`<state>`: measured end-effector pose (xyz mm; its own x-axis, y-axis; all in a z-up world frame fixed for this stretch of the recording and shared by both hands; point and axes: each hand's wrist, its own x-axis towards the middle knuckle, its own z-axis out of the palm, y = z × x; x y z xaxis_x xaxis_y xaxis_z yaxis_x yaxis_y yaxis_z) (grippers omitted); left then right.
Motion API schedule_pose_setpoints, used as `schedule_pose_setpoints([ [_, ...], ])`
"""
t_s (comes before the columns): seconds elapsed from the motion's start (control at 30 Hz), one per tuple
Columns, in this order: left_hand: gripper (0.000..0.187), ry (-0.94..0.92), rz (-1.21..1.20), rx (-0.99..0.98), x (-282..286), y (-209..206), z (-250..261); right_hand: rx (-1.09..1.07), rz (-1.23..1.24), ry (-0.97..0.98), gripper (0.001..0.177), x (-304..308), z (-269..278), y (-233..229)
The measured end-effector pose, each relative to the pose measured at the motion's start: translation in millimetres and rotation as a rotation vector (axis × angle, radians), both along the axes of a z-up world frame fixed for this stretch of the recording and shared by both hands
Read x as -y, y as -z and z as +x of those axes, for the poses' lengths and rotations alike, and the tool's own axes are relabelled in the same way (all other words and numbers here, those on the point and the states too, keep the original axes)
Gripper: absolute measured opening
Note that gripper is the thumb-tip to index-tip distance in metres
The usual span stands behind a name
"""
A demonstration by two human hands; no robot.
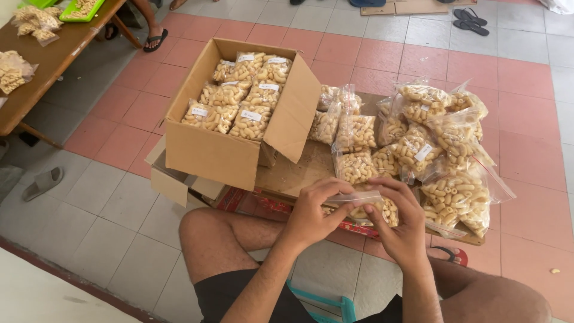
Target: Packing individual plastic bags of snacks into a cardboard box for distribution.
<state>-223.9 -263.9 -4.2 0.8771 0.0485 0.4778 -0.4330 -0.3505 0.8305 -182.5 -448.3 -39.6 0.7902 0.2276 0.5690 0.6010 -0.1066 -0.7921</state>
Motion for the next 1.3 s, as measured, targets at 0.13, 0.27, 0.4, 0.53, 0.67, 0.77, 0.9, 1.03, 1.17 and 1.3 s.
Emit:
schedule_pose_setpoints([
  [0.13,0.019,-0.021,-0.036,0.014,4,10,1,-0.064,0.047,0.012,0.005,-5,-2,7],
  [0.27,0.05,-0.045,-0.376,-0.009,14,37,2,-0.161,0.282,0.059,0.012,-5,-1,26],
  [0.4,0.024,-0.056,-0.578,-0.096,26,66,5,-0.312,0.342,0.119,0.014,-7,-10,23],
  [0.53,0.023,-0.088,-0.63,-0.108,26,75,9,-0.391,0.322,0.095,0.014,-6,-9,22],
  [0.67,0.025,-0.077,-0.619,-0.141,31,62,2,-0.399,0.295,0.104,0.011,-8,-15,15],
  [0.77,0.023,-0.072,-0.604,-0.118,34,52,2,-0.385,0.304,0.104,0.01,-13,-17,3],
  [0.9,0.013,-0.117,-0.598,-0.059,32,57,6,-0.419,0.313,0.082,0.008,-15,-16,5],
  [1.03,0.012,-0.137,-0.584,-0.046,30,53,4,-0.417,0.297,0.044,0.006,-20,-19,-8],
  [1.17,0.022,-0.164,-0.608,-0.058,30,54,-5,-0.384,0.304,0.073,0.009,-28,-23,2],
  [1.3,0.019,-0.155,-0.622,-0.047,40,52,-5,-0.374,0.324,0.086,0.01,-28,-20,19],
])
